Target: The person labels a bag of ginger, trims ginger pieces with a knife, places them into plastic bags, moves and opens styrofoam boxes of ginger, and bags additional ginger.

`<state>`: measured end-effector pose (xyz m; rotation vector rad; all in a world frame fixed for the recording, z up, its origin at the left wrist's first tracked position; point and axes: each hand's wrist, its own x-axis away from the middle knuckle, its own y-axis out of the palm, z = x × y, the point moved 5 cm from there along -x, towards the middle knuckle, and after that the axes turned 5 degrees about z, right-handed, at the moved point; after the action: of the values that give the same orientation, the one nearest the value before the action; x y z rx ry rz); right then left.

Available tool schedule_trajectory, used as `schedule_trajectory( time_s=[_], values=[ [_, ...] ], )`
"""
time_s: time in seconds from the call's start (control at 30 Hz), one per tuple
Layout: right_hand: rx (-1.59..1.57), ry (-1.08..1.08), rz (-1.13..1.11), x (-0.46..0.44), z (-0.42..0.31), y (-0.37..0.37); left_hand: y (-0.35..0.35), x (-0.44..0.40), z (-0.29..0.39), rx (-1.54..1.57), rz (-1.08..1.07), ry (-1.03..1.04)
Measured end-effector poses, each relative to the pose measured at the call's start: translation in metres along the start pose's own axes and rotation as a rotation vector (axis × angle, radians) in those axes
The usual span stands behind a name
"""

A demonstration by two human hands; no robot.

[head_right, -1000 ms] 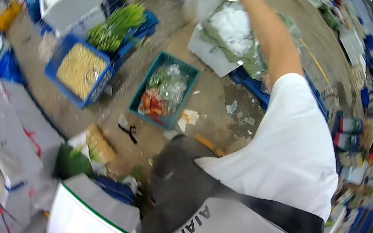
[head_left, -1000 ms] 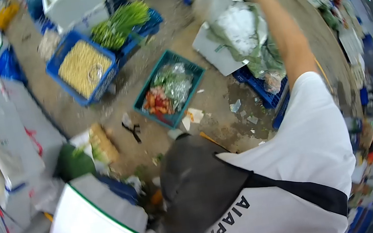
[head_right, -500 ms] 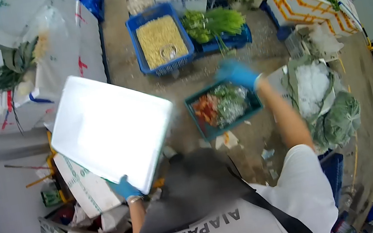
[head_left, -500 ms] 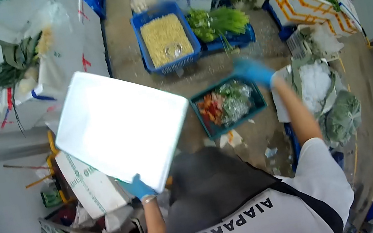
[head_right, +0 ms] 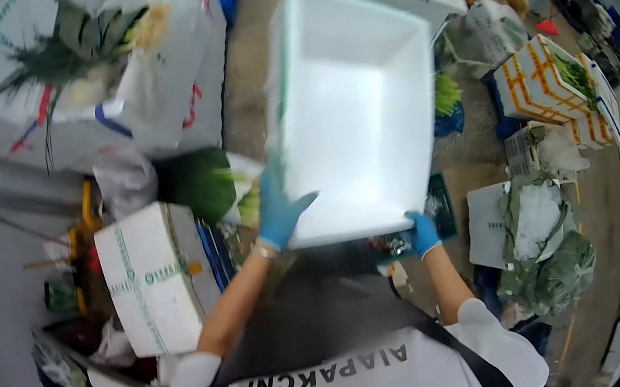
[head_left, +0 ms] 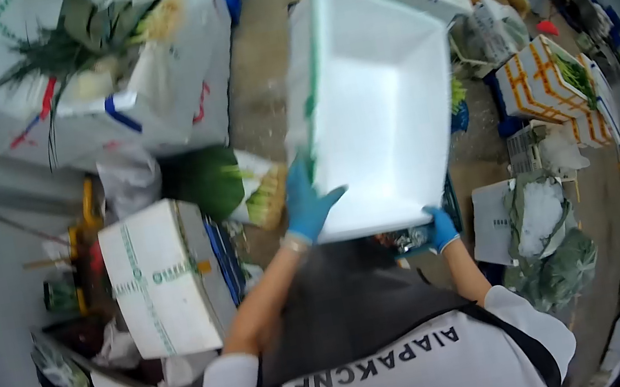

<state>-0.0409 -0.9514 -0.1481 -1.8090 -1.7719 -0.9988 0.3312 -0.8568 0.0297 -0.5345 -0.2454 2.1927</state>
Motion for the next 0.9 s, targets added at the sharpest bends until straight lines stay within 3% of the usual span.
schedule_trajectory(
  time_s=[0.2,0.3,0.43,0.5,0.57,0.7,0.9],
  values=[
    [-0.243,-0.082,0.205,-0.014,-0.038,-0.027,0.024,-0.059,-0.028,0.153,-0.117,-0.157],
    [-0.300,-0.203,0.272,-0.048,-0.074,-0.023,0.063,-0.078,-0.131,0.437,-0.198,-0.367],
    [-0.427,-0.369,0.317,-0.117,-0.161,0.014,0.048,-0.153,-0.182,0.453,-0.244,-0.528],
    [-0.560,-0.469,0.303,-0.152,-0.212,0.046,0.028,-0.189,-0.227,0.146,-0.228,-0.580],
    [-0.628,-0.433,0.205,-0.188,-0.267,0.078,-0.001,-0.221,-0.259,-0.048,-0.136,-0.624],
    [-0.644,-0.598,0.143,-0.243,-0.369,0.124,-0.033,-0.289,-0.270,-0.031,0.011,-0.702],
    [-0.702,-0.621,0.175,-0.266,-0.459,0.223,0.001,-0.415,-0.283,-0.033,-0.118,-0.594]
  ],
)
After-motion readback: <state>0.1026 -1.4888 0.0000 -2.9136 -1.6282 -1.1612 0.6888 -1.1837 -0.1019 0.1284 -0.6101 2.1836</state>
